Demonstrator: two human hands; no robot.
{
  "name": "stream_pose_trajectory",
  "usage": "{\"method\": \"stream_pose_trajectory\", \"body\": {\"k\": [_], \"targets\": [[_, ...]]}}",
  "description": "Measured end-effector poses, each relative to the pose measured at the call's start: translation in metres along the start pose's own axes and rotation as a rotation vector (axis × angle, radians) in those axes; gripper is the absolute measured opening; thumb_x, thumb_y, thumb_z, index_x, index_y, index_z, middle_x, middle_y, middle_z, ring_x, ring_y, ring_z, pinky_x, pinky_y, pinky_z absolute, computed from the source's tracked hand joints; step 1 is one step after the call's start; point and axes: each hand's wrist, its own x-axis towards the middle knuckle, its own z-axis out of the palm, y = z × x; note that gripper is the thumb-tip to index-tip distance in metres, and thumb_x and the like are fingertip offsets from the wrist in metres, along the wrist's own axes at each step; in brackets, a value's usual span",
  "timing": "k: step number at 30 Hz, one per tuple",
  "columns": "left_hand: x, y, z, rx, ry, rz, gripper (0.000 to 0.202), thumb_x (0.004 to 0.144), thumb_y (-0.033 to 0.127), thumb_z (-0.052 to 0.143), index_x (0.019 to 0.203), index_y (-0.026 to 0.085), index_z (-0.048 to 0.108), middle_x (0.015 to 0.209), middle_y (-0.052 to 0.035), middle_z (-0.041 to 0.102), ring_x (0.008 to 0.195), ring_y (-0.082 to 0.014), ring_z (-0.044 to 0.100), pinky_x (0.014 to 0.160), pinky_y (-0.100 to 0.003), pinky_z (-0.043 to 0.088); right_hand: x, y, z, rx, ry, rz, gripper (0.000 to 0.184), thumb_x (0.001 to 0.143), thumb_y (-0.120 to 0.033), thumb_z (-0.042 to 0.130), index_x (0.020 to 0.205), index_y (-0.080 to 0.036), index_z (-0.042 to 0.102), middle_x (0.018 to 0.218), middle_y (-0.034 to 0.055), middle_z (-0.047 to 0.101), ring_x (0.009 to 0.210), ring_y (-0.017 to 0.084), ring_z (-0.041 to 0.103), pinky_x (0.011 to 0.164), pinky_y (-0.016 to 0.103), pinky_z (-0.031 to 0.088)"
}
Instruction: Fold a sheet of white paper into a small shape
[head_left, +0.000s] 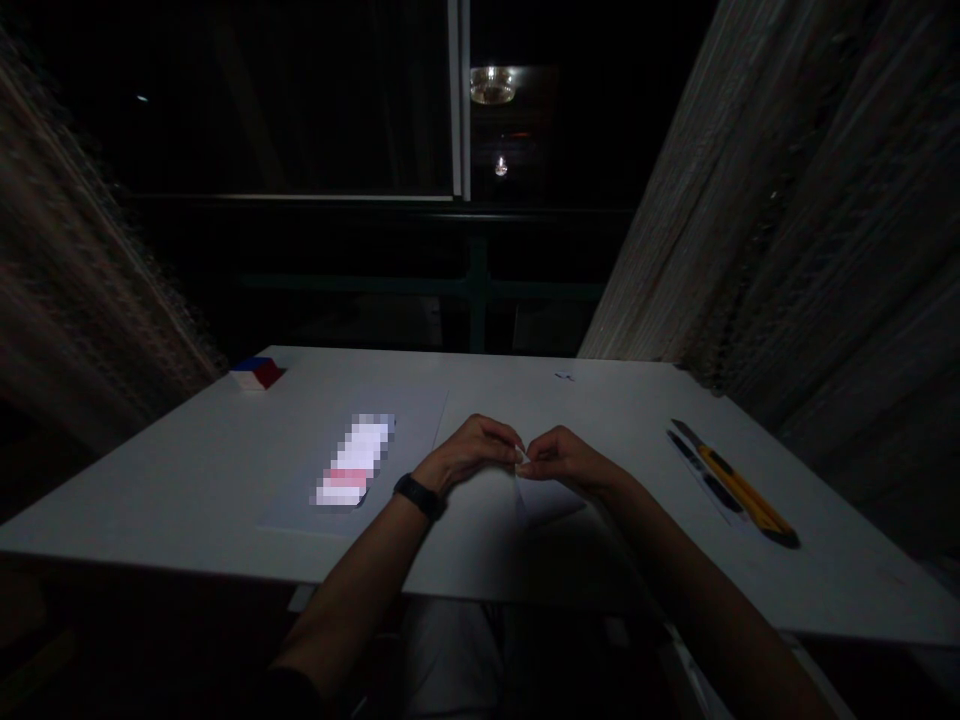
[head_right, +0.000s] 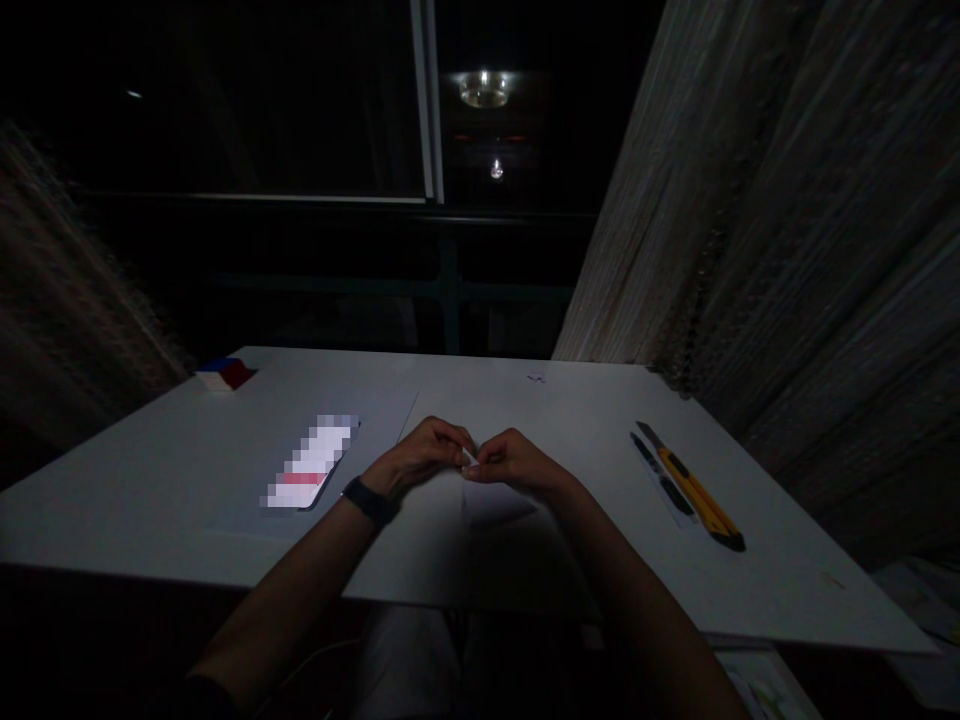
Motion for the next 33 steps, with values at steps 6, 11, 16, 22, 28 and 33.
{"method": "stream_pose_trajectory", "body": {"k": [6,11,16,22,28,33], "targets": [[-0.0005,0.0019,0.0013,0.001,0.02,-0.018,0.024,0.047,0.018,0.08,0.066,0.009,0.07,0.065,-0.0061,0.065,0.057,-0.0131,0.058,0.057,-0.025,0.046,-0.0004,0.0005,-0.0003,-0.002,0.022,-0.01,0.033,0.054,-0.04,0.076,0.052,-0.012,0.059,0.047,-0.0054,0.044,0.048,0.006,0.034,0.048,0.023,0.023],[-0.0014,0.0052,0.0046,-0.015,0.072,-0.037,0.027,0.044,0.017,0.081,0.066,0.008,0.069,0.06,-0.0061,0.066,0.054,-0.0131,0.059,0.057,-0.025,0.048,-0.0009,-0.0015,0.0004,0.023,0.048,0.009,0.033,0.05,-0.041,0.076,0.052,-0.012,0.059,0.047,-0.005,0.045,0.048,0.006,0.035,0.048,0.023,0.024],[-0.0005,0.0036,0.0039,-0.009,0.075,-0.033,0.026,0.043,0.017,0.081,0.064,0.008,0.069,0.062,-0.0062,0.066,0.057,-0.0138,0.06,0.058,-0.025,0.049,-0.0009,-0.0029,0.0006,0.021,0.038,0.034,0.035,0.048,-0.042,0.077,0.05,-0.012,0.058,0.046,-0.005,0.045,0.047,0.006,0.036,0.047,0.023,0.024],[-0.0003,0.0019,0.0017,-0.009,0.071,-0.042,0.028,0.043,0.017,0.081,0.067,0.009,0.069,0.061,-0.0057,0.066,0.054,-0.0127,0.059,0.057,-0.024,0.048,-0.0013,-0.0029,-0.0002,0.014,0.015,0.022,0.033,0.051,-0.04,0.076,0.051,-0.013,0.058,0.046,-0.0055,0.043,0.047,0.006,0.034,0.047,0.023,0.022],[-0.0001,0.0008,0.0001,0.016,0.045,-0.014,0.025,0.045,0.018,0.081,0.065,0.009,0.069,0.064,-0.0066,0.067,0.058,-0.0133,0.06,0.06,-0.025,0.047,-0.0015,-0.0038,0.0006,0.004,0.018,0.025,0.032,0.051,-0.038,0.076,0.049,-0.013,0.057,0.045,-0.006,0.042,0.047,0.006,0.033,0.048,0.023,0.021],[0.0002,0.002,0.0001,0.032,0.072,-0.028,0.026,0.05,0.023,0.08,0.069,0.008,0.07,0.067,-0.0084,0.067,0.056,-0.0139,0.06,0.058,-0.027,0.049,-0.001,-0.0016,-0.0014,-0.014,0.062,0.009,0.032,0.051,-0.039,0.076,0.05,-0.013,0.057,0.046,-0.0057,0.042,0.048,0.007,0.035,0.049,0.024,0.023]]}}
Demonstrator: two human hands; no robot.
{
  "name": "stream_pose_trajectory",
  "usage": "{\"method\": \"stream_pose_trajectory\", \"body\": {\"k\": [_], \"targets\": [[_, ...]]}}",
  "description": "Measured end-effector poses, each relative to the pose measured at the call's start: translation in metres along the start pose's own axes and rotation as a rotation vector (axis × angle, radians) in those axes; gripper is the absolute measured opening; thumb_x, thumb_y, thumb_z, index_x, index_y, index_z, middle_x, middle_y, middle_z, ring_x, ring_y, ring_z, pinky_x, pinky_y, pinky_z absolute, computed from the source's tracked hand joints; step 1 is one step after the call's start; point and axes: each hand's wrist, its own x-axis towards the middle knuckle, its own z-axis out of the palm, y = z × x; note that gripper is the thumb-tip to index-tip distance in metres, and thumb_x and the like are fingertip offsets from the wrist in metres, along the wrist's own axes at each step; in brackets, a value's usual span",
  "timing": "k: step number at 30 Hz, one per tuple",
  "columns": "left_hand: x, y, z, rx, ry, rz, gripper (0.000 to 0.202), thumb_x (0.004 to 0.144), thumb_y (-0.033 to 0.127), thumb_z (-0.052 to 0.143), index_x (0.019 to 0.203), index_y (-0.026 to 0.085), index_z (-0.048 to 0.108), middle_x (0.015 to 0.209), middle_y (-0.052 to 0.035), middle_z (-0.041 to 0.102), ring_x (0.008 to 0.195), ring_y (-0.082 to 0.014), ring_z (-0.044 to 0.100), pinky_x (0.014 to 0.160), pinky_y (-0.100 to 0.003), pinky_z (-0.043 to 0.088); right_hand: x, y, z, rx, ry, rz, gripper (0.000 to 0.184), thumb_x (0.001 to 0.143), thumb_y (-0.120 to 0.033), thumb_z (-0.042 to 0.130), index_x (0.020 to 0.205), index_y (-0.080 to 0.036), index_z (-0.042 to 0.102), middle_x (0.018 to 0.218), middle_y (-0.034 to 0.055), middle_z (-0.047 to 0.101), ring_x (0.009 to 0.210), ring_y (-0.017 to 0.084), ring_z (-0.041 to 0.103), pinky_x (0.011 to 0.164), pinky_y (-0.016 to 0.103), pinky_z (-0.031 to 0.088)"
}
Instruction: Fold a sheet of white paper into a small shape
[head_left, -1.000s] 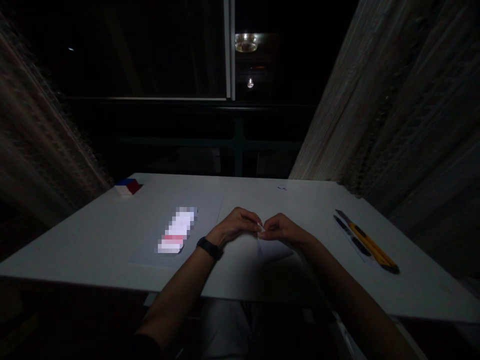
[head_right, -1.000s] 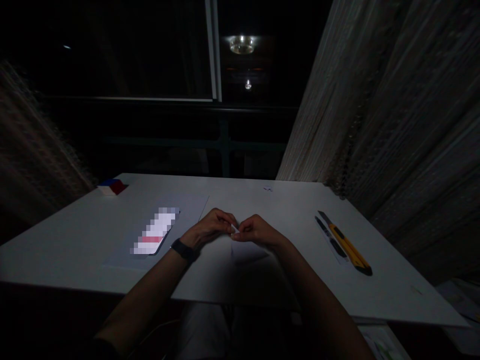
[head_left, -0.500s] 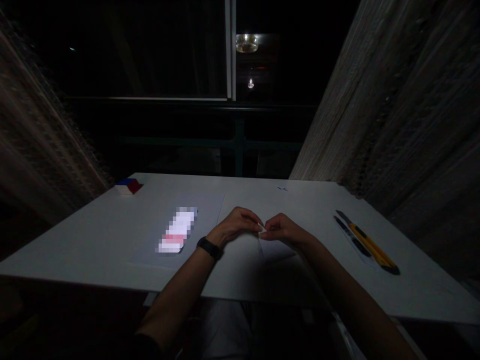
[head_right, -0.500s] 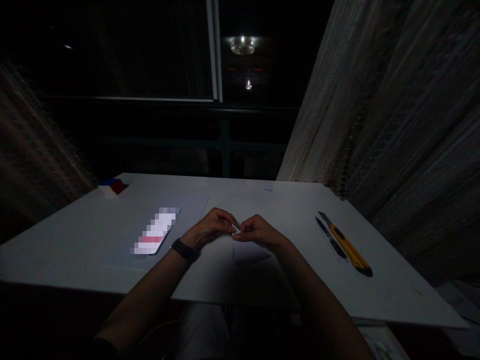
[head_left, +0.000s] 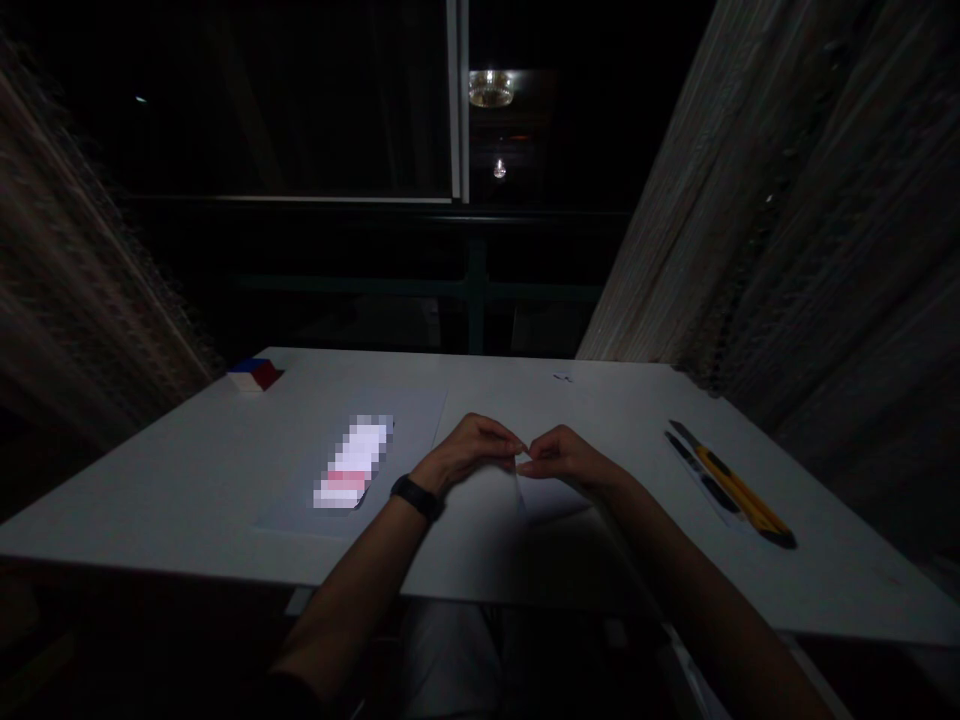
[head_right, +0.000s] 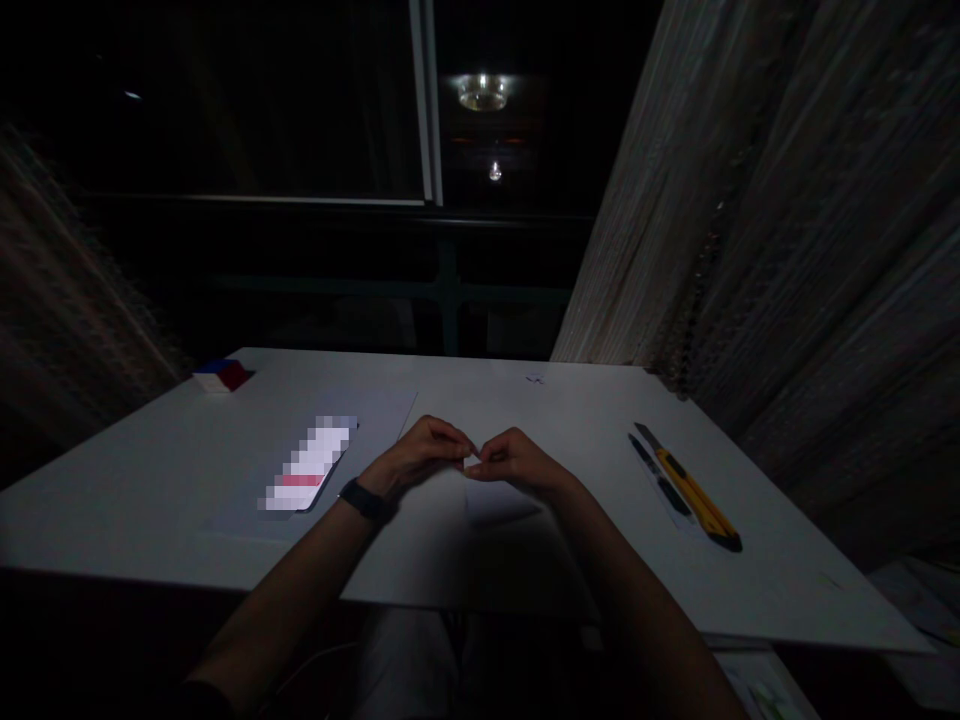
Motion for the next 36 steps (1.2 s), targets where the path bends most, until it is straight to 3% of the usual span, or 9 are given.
{"method": "stream_pose_trajectory", "body": {"k": [9,17,21,24,27,36], "targets": [[0.003,-0.001,0.0,0.195,0.068,0.026,0.029,0.051,0.03,0.08,0.067,0.008,0.069,0.063,-0.0078,0.067,0.056,-0.0132,0.06,0.059,-0.027,0.049,0.004,0.008,-0.004,-0.039,-0.002,0.007,0.033,0.052,-0.039,0.075,0.05,-0.012,0.056,0.045,-0.0063,0.04,0.047,0.006,0.031,0.048,0.024,0.021],[0.003,0.001,-0.001,0.049,0.189,0.078,0.035,0.057,0.038,0.076,0.072,0.008,0.067,0.066,-0.0097,0.067,0.056,-0.0141,0.061,0.054,-0.025,0.048,0.005,0.011,-0.006,-0.045,0.027,-0.013,0.033,0.053,-0.039,0.075,0.05,-0.012,0.056,0.045,-0.0063,0.04,0.047,0.006,0.031,0.048,0.024,0.02],[-0.001,0.006,0.0,0.23,0.082,0.038,0.04,0.07,0.047,0.063,0.067,0.008,0.066,0.059,-0.0086,0.064,0.051,-0.0125,0.058,0.045,-0.021,0.04,0.007,0.015,-0.008,-0.085,0.021,-0.017,0.033,0.055,-0.039,0.074,0.05,-0.012,0.056,0.045,-0.0065,0.039,0.047,0.006,0.03,0.048,0.024,0.02],[-0.003,0.006,0.002,0.388,0.019,0.025,0.036,0.071,0.044,0.064,0.059,0.01,0.063,0.051,-0.0048,0.06,0.044,-0.0082,0.05,0.043,-0.019,0.034,0.007,0.015,-0.007,-0.087,0.013,-0.011,0.032,0.055,-0.039,0.074,0.05,-0.012,0.056,0.045,-0.0063,0.04,0.047,0.006,0.031,0.048,0.024,0.02],[-0.003,0.005,0.003,0.463,0.025,0.059,0.034,0.071,0.042,0.063,0.058,0.011,0.064,0.049,-0.0022,0.058,0.042,-0.0059,0.044,0.042,-0.019,0.031,0.006,0.014,-0.006,-0.088,0.013,-0.006,0.032,0.055,-0.039,0.074,0.05,-0.012,0.056,0.045,-0.0063,0.04,0.047,0.006,0.03,0.048,0.024,0.02],[-0.002,0.003,0.006,0.56,0.063,0.1,0.032,0.068,0.042,0.065,0.062,0.01,0.067,0.051,-0.0016,0.058,0.046,-0.0081,0.046,0.045,-0.021,0.033,0.009,0.018,-0.006,-0.088,0.021,-0.006,0.033,0.054,-0.04,0.074,0.048,-0.013,0.055,0.045,-0.0067,0.038,0.047,0.006,0.03,0.048,0.024,0.02]]}}
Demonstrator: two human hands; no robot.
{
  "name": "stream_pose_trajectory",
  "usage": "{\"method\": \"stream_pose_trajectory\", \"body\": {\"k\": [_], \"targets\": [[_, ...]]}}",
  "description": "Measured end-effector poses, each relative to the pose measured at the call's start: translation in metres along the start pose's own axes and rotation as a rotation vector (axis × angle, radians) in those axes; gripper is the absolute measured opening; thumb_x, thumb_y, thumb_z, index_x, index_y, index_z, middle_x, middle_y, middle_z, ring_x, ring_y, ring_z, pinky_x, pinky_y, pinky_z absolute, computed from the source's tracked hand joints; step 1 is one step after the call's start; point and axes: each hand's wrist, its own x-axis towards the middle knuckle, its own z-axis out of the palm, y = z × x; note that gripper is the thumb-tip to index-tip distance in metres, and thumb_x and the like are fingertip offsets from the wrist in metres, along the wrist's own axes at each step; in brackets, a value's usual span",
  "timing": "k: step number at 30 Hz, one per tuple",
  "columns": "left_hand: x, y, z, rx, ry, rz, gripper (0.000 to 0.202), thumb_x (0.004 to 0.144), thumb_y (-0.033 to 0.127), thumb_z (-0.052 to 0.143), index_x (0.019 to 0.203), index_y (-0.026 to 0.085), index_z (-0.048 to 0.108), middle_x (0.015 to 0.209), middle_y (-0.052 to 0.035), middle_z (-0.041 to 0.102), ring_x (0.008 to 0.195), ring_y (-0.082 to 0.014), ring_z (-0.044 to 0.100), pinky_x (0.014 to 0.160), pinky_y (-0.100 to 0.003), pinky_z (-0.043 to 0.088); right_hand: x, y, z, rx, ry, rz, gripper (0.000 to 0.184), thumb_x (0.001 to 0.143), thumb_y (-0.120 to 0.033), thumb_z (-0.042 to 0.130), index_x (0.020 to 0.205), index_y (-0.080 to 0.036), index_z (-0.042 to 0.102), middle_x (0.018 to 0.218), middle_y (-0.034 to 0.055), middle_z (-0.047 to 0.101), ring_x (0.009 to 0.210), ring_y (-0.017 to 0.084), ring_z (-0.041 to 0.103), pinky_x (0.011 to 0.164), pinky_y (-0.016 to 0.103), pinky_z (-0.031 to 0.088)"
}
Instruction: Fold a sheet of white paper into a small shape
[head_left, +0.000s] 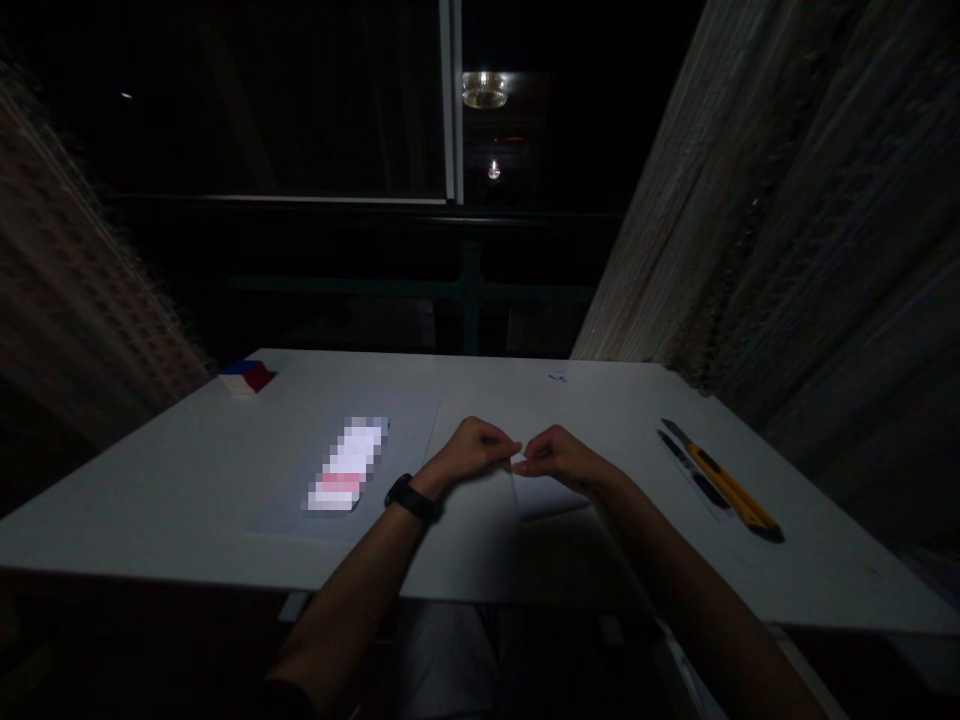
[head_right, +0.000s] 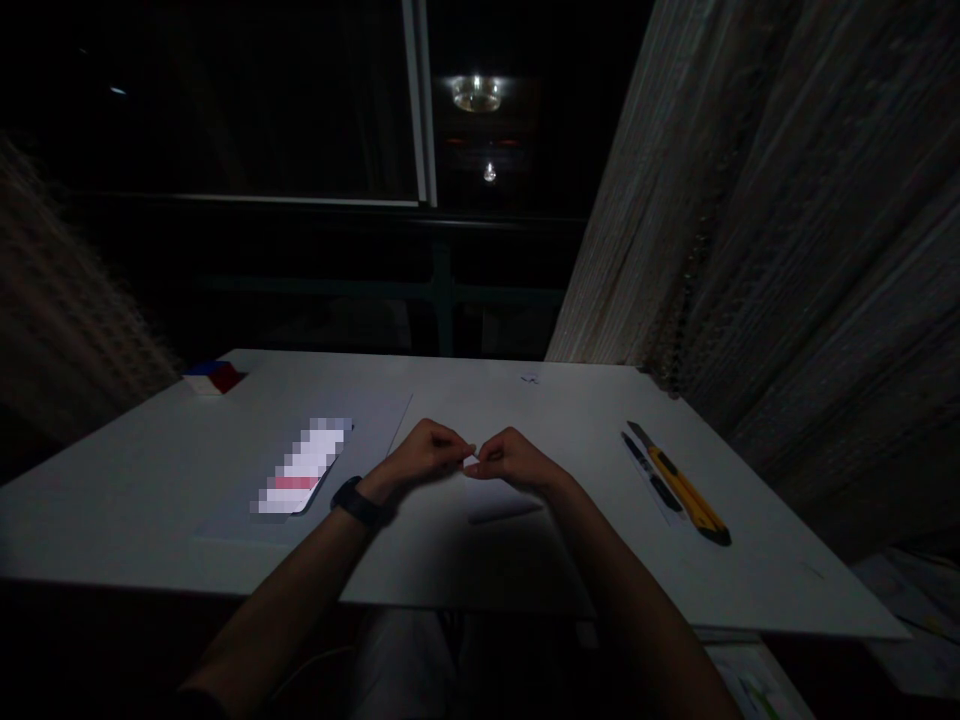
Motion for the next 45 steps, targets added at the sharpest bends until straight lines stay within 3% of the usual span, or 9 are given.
{"method": "stream_pose_trajectory", "body": {"k": [6,18,27,31,34,38,42,45], "targets": [[0.001,0.001,-0.002,0.084,0.062,0.004,0.033,0.07,0.042,0.062,0.057,0.011,0.066,0.052,-0.0036,0.061,0.047,-0.0098,0.05,0.048,-0.021,0.035,0.0,-0.004,0.001,-0.078,0.051,0.032,0.034,0.055,-0.042,0.072,0.051,-0.013,0.056,0.045,-0.0065,0.038,0.047,0.006,0.03,0.046,0.024,0.019],[0.002,-0.001,-0.01,0.198,0.149,0.047,0.04,0.077,0.043,0.052,0.056,0.013,0.066,0.054,-0.0046,0.064,0.051,-0.0115,0.055,0.053,-0.022,0.038,-0.004,-0.006,-0.018,-0.251,-0.087,0.051,0.04,0.059,-0.044,0.069,0.046,-0.016,0.044,0.045,-0.0083,0.028,0.045,0.005,0.024,0.044,0.023,0.015],[0.002,0.002,-0.016,0.185,0.233,0.048,0.037,0.076,0.042,0.054,0.055,0.014,0.066,0.055,-0.0049,0.064,0.052,-0.0121,0.054,0.052,-0.022,0.038,-0.007,-0.003,-0.029,-0.255,-0.089,0.063,0.038,0.058,-0.044,0.07,0.047,-0.015,0.048,0.045,-0.0077,0.032,0.044,0.005,0.027,0.043,0.023,0.016],[0.003,0.001,-0.015,0.156,0.27,0.038,0.037,0.076,0.043,0.054,0.056,0.014,0.067,0.056,-0.0054,0.065,0.052,-0.0124,0.054,0.052,-0.023,0.038,-0.009,-0.003,-0.037,-0.222,-0.056,0.094,0.033,0.055,-0.042,0.073,0.052,-0.013,0.058,0.046,-0.0048,0.046,0.045,0.007,0.035,0.044,0.023,0.021],[0.004,0.001,-0.012,0.141,0.314,0.052,0.039,0.076,0.044,0.053,0.057,0.013,0.067,0.057,-0.0053,0.065,0.054,-0.013,0.056,0.054,-0.023,0.039,-0.011,0.0,-0.046,-0.143,0.018,0.122,0.033,0.054,-0.041,0.075,0.061,-0.01,0.065,0.053,0.0006,0.057,0.048,0.009,0.044,0.046,0.023,0.027],[0.005,0.0,-0.004,0.11,0.385,0.067,0.04,0.076,0.046,0.053,0.061,0.013,0.068,0.06,-0.0049,0.066,0.06,-0.015,0.059,0.058,-0.024,0.042,-0.008,0.008,-0.053,0.098,0.19,0.16,0.033,0.048,-0.035,0.08,0.062,-0.009,0.066,0.055,0.0023,0.06,0.051,0.012,0.053,0.051,0.025,0.037],[0.005,-0.002,0.002,0.076,0.502,0.06,0.04,0.076,0.048,0.052,0.066,0.013,0.068,0.063,-0.0047,0.066,0.062,-0.0159,0.06,0.058,-0.024,0.042,-0.001,0.014,-0.044,0.47,0.339,0.138,0.03,0.049,-0.027,0.082,0.066,-0.012,0.063,0.068,0.006,0.066,0.067,0.019,0.063,0.068,0.031,0.049],[0.005,-0.002,0.003,0.085,0.577,0.053,0.04,0.076,0.048,0.052,0.065,0.013,0.068,0.062,-0.0043,0.066,0.062,-0.0158,0.06,0.058,-0.024,0.042,0.004,0.013,-0.032,0.666,0.405,0.12,0.027,0.053,-0.023,0.08,0.066,-0.014,0.058,0.076,0.008,0.067,0.075,0.022,0.065,0.076,0.037,0.051]]}}
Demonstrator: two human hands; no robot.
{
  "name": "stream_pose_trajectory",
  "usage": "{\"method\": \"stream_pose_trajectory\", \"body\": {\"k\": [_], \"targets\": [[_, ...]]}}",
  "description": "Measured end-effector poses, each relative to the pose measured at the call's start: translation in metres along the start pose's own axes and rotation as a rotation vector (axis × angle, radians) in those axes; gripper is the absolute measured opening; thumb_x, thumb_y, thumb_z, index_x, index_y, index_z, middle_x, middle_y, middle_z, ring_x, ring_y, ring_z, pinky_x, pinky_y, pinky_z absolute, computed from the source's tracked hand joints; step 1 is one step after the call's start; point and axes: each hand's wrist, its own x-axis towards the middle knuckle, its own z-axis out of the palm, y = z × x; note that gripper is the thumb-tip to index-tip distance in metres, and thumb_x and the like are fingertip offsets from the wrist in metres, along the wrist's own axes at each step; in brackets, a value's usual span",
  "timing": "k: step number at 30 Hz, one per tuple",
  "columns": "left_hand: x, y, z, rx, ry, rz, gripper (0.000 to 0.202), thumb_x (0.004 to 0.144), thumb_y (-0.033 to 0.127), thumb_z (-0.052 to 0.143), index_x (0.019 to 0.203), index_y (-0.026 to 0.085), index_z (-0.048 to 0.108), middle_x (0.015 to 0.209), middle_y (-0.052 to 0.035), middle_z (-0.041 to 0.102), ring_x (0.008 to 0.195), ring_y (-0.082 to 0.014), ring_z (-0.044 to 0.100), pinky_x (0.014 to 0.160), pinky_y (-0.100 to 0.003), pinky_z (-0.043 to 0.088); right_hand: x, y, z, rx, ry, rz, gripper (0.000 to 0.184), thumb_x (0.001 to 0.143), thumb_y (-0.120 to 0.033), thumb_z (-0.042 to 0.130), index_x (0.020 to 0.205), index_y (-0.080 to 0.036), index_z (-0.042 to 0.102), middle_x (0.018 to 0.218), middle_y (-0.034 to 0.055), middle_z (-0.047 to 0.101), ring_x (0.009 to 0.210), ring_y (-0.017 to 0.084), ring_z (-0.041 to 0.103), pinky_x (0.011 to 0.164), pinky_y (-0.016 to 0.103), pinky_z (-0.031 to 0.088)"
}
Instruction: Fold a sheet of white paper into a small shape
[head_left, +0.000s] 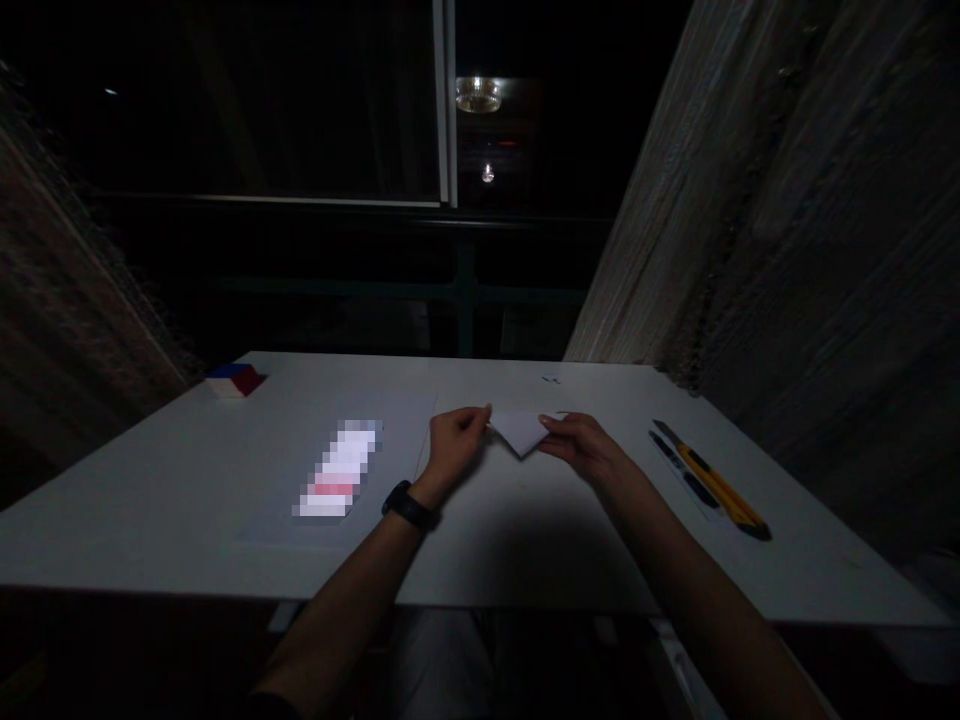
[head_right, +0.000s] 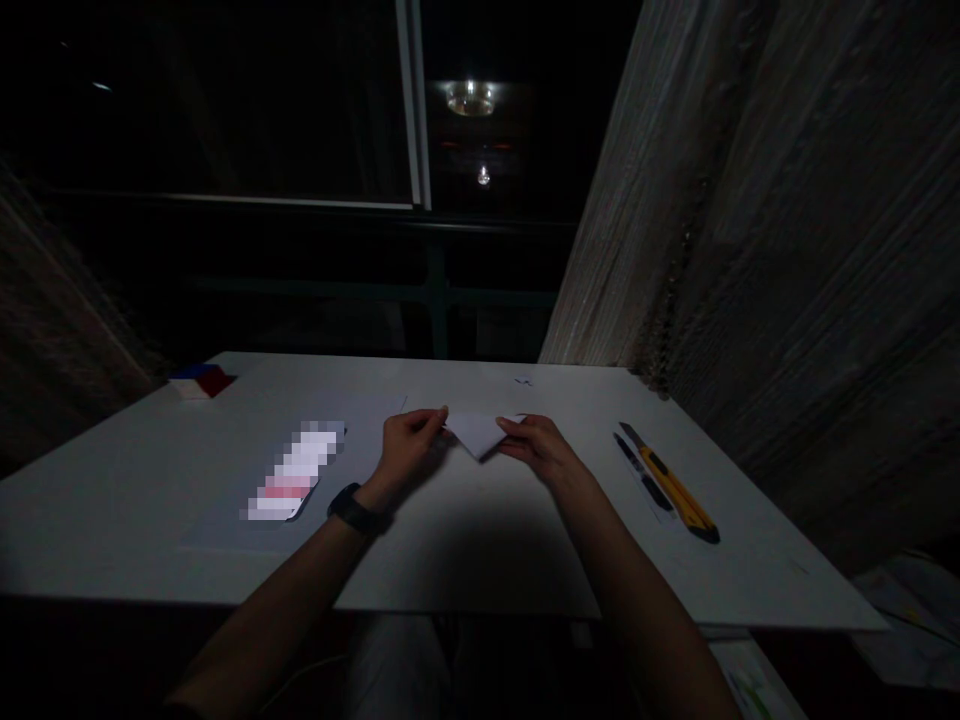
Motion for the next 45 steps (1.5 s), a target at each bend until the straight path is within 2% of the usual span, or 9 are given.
{"method": "stream_pose_trajectory", "body": {"k": [6,9,11,14,18,23,28,33,45], "targets": [[0.001,0.001,0.0,0.017,0.048,-0.018,0.039,0.076,0.049,0.053,0.067,0.014,0.069,0.063,-0.004,0.067,0.063,-0.0166,0.061,0.06,-0.025,0.043,-0.001,0.006,0.012,0.121,0.119,-0.127,0.038,0.056,-0.021,0.08,0.053,-0.019,0.042,0.073,0.0055,0.065,0.079,0.022,0.063,0.076,0.039,0.053],[0.0,-0.002,0.002,-0.022,0.052,-0.031,0.04,0.076,0.05,0.053,0.07,0.013,0.069,0.063,-0.0047,0.067,0.063,-0.0168,0.061,0.058,-0.024,0.043,-0.002,0.009,0.017,0.158,0.126,-0.238,0.037,0.056,-0.025,0.08,0.056,-0.02,0.043,0.072,0.003,0.063,0.084,0.022,0.062,0.078,0.038,0.053],[-0.001,-0.005,0.004,-0.038,0.059,-0.041,0.042,0.076,0.05,0.052,0.071,0.013,0.069,0.062,-0.0049,0.067,0.062,-0.0167,0.061,0.057,-0.024,0.042,-0.005,0.013,0.022,0.185,0.071,-0.266,0.03,0.058,-0.027,0.078,0.068,-0.02,0.051,0.08,0.0031,0.064,0.089,0.022,0.061,0.079,0.037,0.052],[-0.002,-0.006,0.007,-0.057,0.083,-0.045,0.043,0.077,0.051,0.051,0.072,0.013,0.069,0.061,-0.0048,0.067,0.061,-0.0163,0.06,0.058,-0.024,0.043,-0.011,0.019,0.034,0.228,-0.095,-0.204,0.037,0.062,-0.029,0.074,0.093,-0.022,0.055,0.101,0.0052,0.064,0.098,0.025,0.059,0.08,0.039,0.051],[-0.005,-0.001,0.009,-0.058,0.102,-0.071,0.043,0.076,0.052,0.051,0.075,0.012,0.068,0.061,-0.0046,0.067,0.06,-0.0164,0.061,0.057,-0.024,0.043,-0.014,0.027,0.046,0.226,-0.159,-0.137,0.043,0.061,-0.027,0.074,0.099,-0.021,0.053,0.112,0.0073,0.06,0.102,0.026,0.058,0.082,0.038,0.05],[-0.01,0.004,0.012,-0.058,0.064,-0.052,0.042,0.076,0.051,0.052,0.072,0.013,0.068,0.06,-0.0037,0.066,0.059,-0.0159,0.061,0.055,-0.023,0.042,-0.01,0.035,0.051,0.159,-0.065,-0.148,0.047,0.056,-0.027,0.077,0.097,-0.021,0.055,0.101,0.0067,0.064,0.09,0.023,0.062,0.077,0.034,0.05],[-0.009,0.002,0.011,-0.034,0.087,-0.068,0.042,0.077,0.051,0.051,0.07,0.013,0.068,0.057,-0.0031,0.065,0.055,-0.0153,0.06,0.054,-0.023,0.042,-0.009,0.037,0.048,0.118,0.067,-0.165,0.043,0.053,-0.024,0.078,0.091,-0.021,0.056,0.088,0.0028,0.065,0.076,0.016,0.061,0.073,0.031,0.049],[-0.005,-0.002,0.009,-0.035,0.11,-0.102,0.041,0.075,0.05,0.053,0.07,0.013,0.068,0.055,-0.0031,0.065,0.055,-0.0156,0.06,0.054,-0.024,0.042,-0.01,0.034,0.046,0.056,0.062,-0.163,0.047,0.051,-0.023,0.079,0.092,-0.02,0.056,0.086,0.0032,0.066,0.076,0.016,0.06,0.068,0.029,0.048],[0.003,-0.005,0.002,0.004,0.123,-0.06,0.041,0.075,0.049,0.053,0.069,0.012,0.068,0.056,-0.0041,0.066,0.058,-0.0164,0.06,0.057,-0.025,0.042,-0.005,0.036,0.038,-0.077,0.038,-0.16,0.05,0.045,-0.023,0.081,0.09,-0.015,0.06,0.074,0.0033,0.068,0.06,0.014,0.059,0.058,0.028,0.044]]}}
